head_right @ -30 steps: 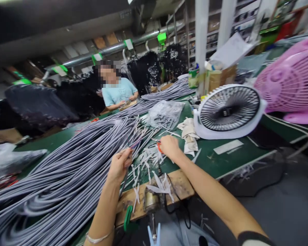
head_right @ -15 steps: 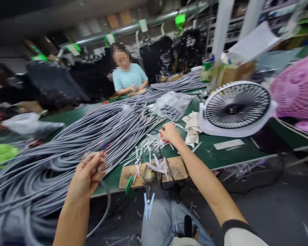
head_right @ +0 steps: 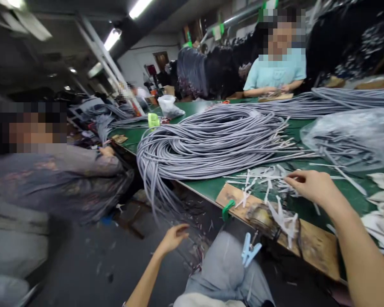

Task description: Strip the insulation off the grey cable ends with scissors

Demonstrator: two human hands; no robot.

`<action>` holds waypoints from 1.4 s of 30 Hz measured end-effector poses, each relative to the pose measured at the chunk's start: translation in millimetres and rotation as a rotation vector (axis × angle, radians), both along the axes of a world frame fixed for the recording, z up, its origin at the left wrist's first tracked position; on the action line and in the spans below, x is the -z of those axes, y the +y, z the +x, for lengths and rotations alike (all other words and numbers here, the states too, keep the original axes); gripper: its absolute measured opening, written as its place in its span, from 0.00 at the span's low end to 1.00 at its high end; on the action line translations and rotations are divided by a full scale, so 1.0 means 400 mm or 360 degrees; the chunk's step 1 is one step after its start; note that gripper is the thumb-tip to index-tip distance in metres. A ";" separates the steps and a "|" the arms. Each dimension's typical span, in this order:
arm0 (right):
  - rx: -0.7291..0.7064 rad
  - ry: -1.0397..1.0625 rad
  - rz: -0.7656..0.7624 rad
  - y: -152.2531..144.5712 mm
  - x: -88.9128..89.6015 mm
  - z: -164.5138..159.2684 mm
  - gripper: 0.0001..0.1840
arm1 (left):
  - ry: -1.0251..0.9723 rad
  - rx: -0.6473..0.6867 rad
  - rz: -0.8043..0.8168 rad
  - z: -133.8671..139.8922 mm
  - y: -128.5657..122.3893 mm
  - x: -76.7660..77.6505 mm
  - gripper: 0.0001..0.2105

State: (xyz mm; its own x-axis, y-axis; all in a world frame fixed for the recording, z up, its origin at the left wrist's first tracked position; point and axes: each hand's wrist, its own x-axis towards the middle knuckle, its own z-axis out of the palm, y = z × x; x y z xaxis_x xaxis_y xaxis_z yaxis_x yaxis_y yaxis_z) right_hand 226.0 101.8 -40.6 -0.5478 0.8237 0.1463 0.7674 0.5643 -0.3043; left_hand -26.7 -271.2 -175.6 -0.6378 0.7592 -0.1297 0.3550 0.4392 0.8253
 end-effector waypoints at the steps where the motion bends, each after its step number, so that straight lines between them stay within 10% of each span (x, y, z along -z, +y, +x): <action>1: -0.0031 -0.0062 -0.0088 0.005 0.010 -0.006 0.12 | 0.0060 -0.0039 0.0050 -0.006 0.000 -0.007 0.12; 11: -0.0275 -0.0030 -0.0202 0.035 0.086 -0.025 0.11 | 0.0975 -0.0416 0.0467 -0.133 0.108 -0.208 0.13; 18: -0.0419 -0.0076 -0.0100 -0.050 0.022 -0.032 0.13 | 0.1265 -0.0175 0.0272 -0.331 0.236 -0.383 0.14; 30: 0.0472 -0.0152 -0.0010 -0.012 -0.021 0.109 0.17 | 0.1542 0.0218 0.0510 -0.426 0.110 -0.400 0.12; 35: 0.0378 -0.0083 -0.0097 -0.042 -0.015 0.145 0.15 | 0.1285 0.0547 0.0233 -0.339 0.194 -0.421 0.13; 39: 0.0196 -0.0006 -0.0159 -0.086 -0.016 0.093 0.14 | 0.0916 0.0967 0.0069 -0.132 0.373 -0.416 0.13; 42: 0.0065 -0.0037 -0.0197 -0.116 -0.016 0.031 0.13 | 0.0604 0.0900 0.0371 0.021 0.533 -0.396 0.13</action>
